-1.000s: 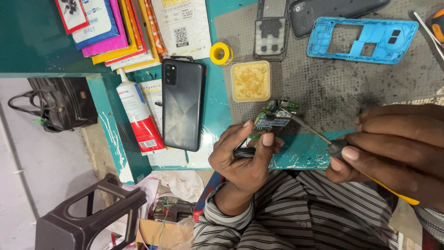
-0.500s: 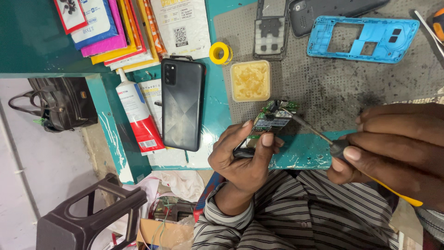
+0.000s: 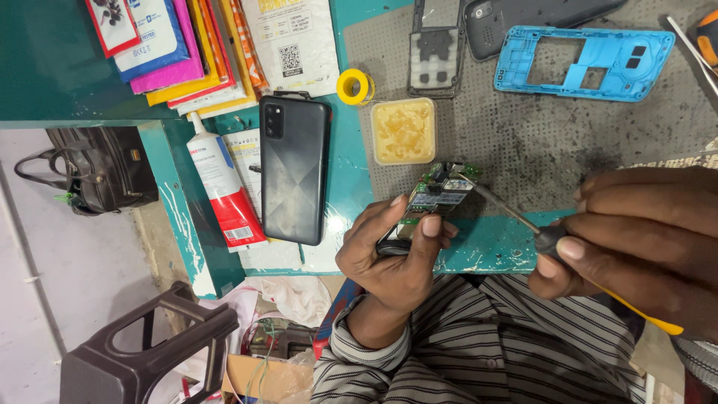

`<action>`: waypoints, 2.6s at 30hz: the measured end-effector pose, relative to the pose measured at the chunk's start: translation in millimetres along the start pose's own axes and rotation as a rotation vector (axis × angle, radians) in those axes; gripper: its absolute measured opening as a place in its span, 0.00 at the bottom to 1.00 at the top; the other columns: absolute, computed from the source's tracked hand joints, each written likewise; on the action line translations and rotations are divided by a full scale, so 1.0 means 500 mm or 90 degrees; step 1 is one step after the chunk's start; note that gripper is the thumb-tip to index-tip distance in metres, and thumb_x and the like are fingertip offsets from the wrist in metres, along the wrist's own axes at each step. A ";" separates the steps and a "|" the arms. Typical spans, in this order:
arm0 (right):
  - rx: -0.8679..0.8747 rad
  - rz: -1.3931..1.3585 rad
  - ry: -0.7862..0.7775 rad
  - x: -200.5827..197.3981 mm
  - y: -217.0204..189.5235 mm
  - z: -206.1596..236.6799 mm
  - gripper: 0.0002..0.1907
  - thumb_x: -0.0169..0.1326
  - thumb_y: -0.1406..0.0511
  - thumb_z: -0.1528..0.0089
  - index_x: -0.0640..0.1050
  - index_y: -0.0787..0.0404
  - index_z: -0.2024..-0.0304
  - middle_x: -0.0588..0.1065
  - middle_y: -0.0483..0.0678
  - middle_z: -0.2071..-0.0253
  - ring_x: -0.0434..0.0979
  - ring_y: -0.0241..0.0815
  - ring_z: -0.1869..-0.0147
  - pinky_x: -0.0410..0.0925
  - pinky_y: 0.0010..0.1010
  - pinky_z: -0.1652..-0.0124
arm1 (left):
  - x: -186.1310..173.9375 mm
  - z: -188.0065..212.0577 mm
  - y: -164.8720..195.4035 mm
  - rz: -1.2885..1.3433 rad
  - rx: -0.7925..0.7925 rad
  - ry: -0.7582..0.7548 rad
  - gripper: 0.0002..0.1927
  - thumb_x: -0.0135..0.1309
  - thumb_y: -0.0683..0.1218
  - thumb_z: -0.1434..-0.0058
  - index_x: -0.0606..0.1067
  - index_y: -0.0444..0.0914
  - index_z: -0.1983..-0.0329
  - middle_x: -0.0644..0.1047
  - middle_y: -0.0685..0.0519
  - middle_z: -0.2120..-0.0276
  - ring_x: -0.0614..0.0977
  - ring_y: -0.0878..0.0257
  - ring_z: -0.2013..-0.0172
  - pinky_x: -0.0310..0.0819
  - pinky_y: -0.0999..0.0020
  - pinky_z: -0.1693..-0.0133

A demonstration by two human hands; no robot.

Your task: The person holds a smartphone motherboard in one hand and solders components on it with a yellow-handled soldering iron, repositioning the board repeatedly. They then set the board down and continue soldering work on a small feature phone with a keypad placed on the workbench.

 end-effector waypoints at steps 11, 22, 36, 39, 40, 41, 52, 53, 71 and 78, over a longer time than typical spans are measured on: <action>0.002 0.005 0.015 0.000 -0.001 -0.001 0.18 0.66 0.58 0.40 0.74 0.58 0.54 0.76 0.47 0.68 0.80 0.44 0.61 0.79 0.41 0.62 | 0.001 -0.001 0.000 0.008 0.004 0.002 0.20 0.59 0.32 0.30 0.73 0.36 0.37 0.79 0.40 0.58 0.86 0.57 0.70 0.84 0.68 0.70; -0.012 -0.001 0.009 0.003 0.002 0.002 0.19 0.66 0.57 0.40 0.74 0.58 0.54 0.77 0.47 0.67 0.80 0.44 0.61 0.79 0.41 0.62 | 0.001 0.001 0.000 0.002 0.005 0.007 0.20 0.58 0.31 0.30 0.73 0.36 0.37 0.79 0.40 0.59 0.86 0.58 0.70 0.84 0.68 0.71; -0.011 -0.010 0.000 0.003 0.004 0.003 0.19 0.66 0.56 0.40 0.74 0.57 0.54 0.77 0.47 0.66 0.80 0.44 0.60 0.80 0.41 0.61 | 0.000 0.000 0.000 0.016 0.006 -0.001 0.21 0.58 0.31 0.30 0.73 0.37 0.36 0.80 0.40 0.59 0.86 0.58 0.69 0.84 0.69 0.71; -0.016 -0.010 0.006 0.000 0.005 0.001 0.19 0.65 0.56 0.40 0.74 0.57 0.54 0.77 0.47 0.66 0.80 0.44 0.59 0.80 0.40 0.61 | 0.000 0.001 0.000 0.020 0.004 0.000 0.21 0.58 0.31 0.30 0.73 0.37 0.36 0.79 0.40 0.60 0.86 0.58 0.69 0.84 0.69 0.71; -0.013 -0.012 0.003 0.000 0.005 0.001 0.19 0.65 0.56 0.40 0.74 0.57 0.54 0.77 0.47 0.66 0.80 0.44 0.59 0.80 0.41 0.60 | 0.000 0.001 0.000 0.017 0.007 -0.002 0.21 0.58 0.31 0.30 0.73 0.37 0.36 0.80 0.40 0.61 0.86 0.58 0.69 0.84 0.69 0.71; -0.010 -0.015 -0.001 0.000 0.003 0.000 0.20 0.65 0.56 0.40 0.74 0.57 0.53 0.77 0.47 0.65 0.80 0.44 0.59 0.79 0.41 0.60 | -0.001 0.001 0.000 0.014 0.009 -0.004 0.21 0.58 0.31 0.30 0.73 0.37 0.36 0.80 0.40 0.62 0.86 0.58 0.69 0.84 0.68 0.71; -0.002 -0.016 -0.007 0.000 0.002 -0.001 0.20 0.65 0.55 0.41 0.74 0.56 0.53 0.77 0.47 0.65 0.80 0.43 0.59 0.79 0.41 0.59 | -0.001 0.002 -0.001 0.013 0.010 0.002 0.21 0.58 0.31 0.31 0.73 0.37 0.36 0.80 0.41 0.60 0.86 0.58 0.70 0.84 0.69 0.71; -0.001 -0.015 -0.005 0.001 0.002 0.000 0.20 0.65 0.55 0.41 0.74 0.56 0.53 0.77 0.47 0.65 0.80 0.43 0.59 0.79 0.41 0.59 | -0.002 0.002 -0.001 0.013 0.011 0.003 0.21 0.58 0.31 0.31 0.73 0.37 0.36 0.80 0.41 0.59 0.86 0.58 0.70 0.84 0.69 0.71; -0.006 -0.006 0.010 0.003 0.001 -0.001 0.19 0.66 0.57 0.41 0.74 0.57 0.54 0.76 0.47 0.66 0.79 0.42 0.61 0.79 0.39 0.62 | -0.001 0.002 -0.001 0.005 0.008 0.000 0.21 0.58 0.31 0.30 0.73 0.36 0.37 0.80 0.41 0.59 0.86 0.58 0.70 0.84 0.69 0.71; -0.006 -0.004 0.016 0.001 0.004 -0.004 0.19 0.66 0.57 0.41 0.74 0.57 0.55 0.76 0.47 0.66 0.79 0.42 0.61 0.79 0.38 0.63 | -0.001 0.002 0.000 0.005 0.000 0.003 0.20 0.58 0.31 0.30 0.73 0.36 0.37 0.79 0.40 0.59 0.86 0.58 0.70 0.84 0.69 0.71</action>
Point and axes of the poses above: each hand's wrist, its own z-axis away from the middle knuckle, its own x-axis out of the palm, y = z × x, the point moved 2 cm from there along -z, towards the middle knuckle
